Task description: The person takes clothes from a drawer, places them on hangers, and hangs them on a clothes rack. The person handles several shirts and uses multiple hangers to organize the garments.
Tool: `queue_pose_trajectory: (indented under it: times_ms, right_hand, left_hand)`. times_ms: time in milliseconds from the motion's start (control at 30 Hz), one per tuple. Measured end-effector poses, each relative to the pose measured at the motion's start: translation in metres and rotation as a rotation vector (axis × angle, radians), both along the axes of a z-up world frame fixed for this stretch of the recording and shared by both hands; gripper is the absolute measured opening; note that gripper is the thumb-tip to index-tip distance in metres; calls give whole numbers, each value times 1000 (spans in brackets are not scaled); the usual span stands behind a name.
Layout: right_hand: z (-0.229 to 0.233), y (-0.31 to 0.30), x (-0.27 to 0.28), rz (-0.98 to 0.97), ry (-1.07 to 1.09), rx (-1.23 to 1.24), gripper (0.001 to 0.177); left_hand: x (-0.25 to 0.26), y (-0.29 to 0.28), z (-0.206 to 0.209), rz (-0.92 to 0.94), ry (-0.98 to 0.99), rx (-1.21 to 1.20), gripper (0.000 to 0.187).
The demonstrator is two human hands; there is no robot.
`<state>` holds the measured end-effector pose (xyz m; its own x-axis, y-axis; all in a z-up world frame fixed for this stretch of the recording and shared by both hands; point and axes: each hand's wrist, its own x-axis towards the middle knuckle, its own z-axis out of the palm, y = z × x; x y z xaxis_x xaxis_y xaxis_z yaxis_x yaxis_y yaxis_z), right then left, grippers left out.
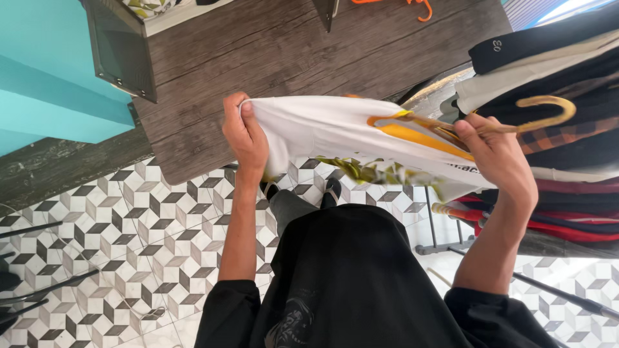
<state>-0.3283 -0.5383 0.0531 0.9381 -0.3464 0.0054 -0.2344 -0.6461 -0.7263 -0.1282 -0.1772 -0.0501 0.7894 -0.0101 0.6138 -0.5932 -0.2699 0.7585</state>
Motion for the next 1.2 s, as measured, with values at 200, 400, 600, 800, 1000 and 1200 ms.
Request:
queue_pose_trajectory:
  times_ms: [200, 400, 600, 800, 1000, 1200]
  right_hand:
    - [-13, -28, -5, 69, 157, 149, 37]
    - [-42, -28, 4, 69, -68, 455, 46]
    - [-45, -17, 32, 157, -56, 450, 45]
    - [-33, 7, 51, 226, -82, 709, 43]
    - [-15, 12, 44, 132, -10, 373, 44]
    - [-10, -2, 47, 258, 108, -92, 44]
  left_hand:
    - [20, 7, 47, 130, -103, 291, 13]
    - [-7, -11, 64, 110, -259, 384, 27]
    - [-46, -52, 51, -151, -405, 496, 48]
    - [-31, -56, 29, -216, -67, 378, 39]
    - [-30, -37, 35, -123, -117, 367, 31]
    - [-15, -4, 64, -38, -346, 573, 25]
